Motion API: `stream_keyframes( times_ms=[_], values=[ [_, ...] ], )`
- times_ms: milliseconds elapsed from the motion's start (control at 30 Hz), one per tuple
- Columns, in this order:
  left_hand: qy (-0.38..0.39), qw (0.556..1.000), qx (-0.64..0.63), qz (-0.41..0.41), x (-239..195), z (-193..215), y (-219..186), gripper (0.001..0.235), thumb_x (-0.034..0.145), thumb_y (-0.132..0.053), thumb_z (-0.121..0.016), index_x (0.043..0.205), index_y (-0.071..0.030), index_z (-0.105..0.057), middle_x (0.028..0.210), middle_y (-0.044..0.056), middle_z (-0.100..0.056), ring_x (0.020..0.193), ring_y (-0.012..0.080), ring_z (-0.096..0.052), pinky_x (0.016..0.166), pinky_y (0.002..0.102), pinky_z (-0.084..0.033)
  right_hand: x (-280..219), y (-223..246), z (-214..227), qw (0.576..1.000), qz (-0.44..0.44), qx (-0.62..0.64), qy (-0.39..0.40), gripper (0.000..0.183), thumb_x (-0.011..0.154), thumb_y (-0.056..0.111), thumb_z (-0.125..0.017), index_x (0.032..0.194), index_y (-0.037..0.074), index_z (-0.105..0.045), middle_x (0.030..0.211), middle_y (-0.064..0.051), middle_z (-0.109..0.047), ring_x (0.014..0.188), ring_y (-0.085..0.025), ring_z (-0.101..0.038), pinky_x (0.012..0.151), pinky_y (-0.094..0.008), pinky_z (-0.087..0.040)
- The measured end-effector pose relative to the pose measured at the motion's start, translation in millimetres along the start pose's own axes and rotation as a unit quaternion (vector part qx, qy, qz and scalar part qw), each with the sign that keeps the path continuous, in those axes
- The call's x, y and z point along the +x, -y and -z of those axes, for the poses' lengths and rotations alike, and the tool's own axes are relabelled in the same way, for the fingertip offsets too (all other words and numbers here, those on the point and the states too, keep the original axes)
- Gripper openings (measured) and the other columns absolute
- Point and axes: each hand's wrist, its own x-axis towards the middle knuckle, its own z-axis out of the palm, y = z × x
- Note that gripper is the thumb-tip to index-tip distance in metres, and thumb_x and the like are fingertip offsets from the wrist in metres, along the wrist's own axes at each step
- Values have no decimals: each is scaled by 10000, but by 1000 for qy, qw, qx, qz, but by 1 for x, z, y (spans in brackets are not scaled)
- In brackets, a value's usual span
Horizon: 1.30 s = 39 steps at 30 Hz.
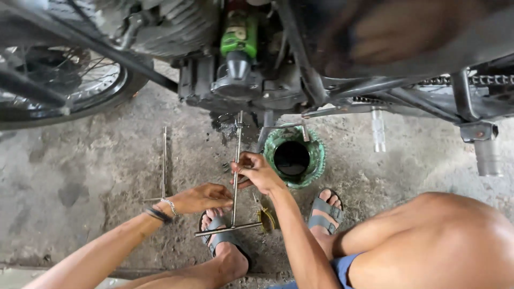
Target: The person sits on the floor and uses pliers to remove a drain plug from the motorcycle engine, allowing oil to drain into a green container. They then use a T-handle wrench to tighten the plug back into place.
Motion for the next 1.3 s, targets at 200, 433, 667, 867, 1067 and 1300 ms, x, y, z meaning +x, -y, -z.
stream_keyframes(
  times_ms=[200,433,667,867,1067,1300],
  values=[
    [-13,956,-288,51,3,-8,20,310,931,-228,-754,1147,-7,-724,927,118,-782,870,184,-775,745,279,-643,-1,8,-15,1000,20,15,11,216,880,171,-819,842,48,-645,734,-93,-632,605,-259,-710,539,-440,-668],
    [-15,970,-241,28,5,-11,4,306,927,-251,-756,1136,-29,-732,893,118,-790,767,149,-742,637,224,-625,-4,22,-19,999,36,-28,17,199,949,163,-743,892,-3,-648,758,-142,-632,592,-294,-714,518,-452,-667],
    [11,957,-286,34,34,-26,-7,256,957,-186,-702,1109,19,-718,919,182,-782,842,230,-777,746,322,-653,-5,28,-7,920,115,-373,-29,291,939,257,-730,932,-29,-673,784,-206,-720,639,-405,-739,563,-466,-648],
    [78,970,-231,3,34,-17,17,305,993,-257,-635,1177,-26,-711,996,120,-779,931,192,-740,841,346,-648,1,16,20,990,36,2,135,133,999,85,-663,1060,-22,-615,939,-134,-685,854,-259,-712,803,-460,-645],
    [140,970,-199,4,18,3,0,363,1018,-313,-565,1198,-15,-670,1068,150,-777,1006,259,-762,928,427,-634,28,-35,10,960,52,193,194,157,978,44,-671,1110,-28,-628,972,-167,-755,888,-293,-759,820,-491,-635],
    [48,972,-222,52,22,2,4,327,935,-246,-765,1099,34,-723,984,179,-775,862,247,-784,862,396,-658,28,-27,21,985,51,88,137,255,898,100,-789,1081,19,-631,937,-138,-740,824,-248,-748,701,-474,-660]
  ],
)
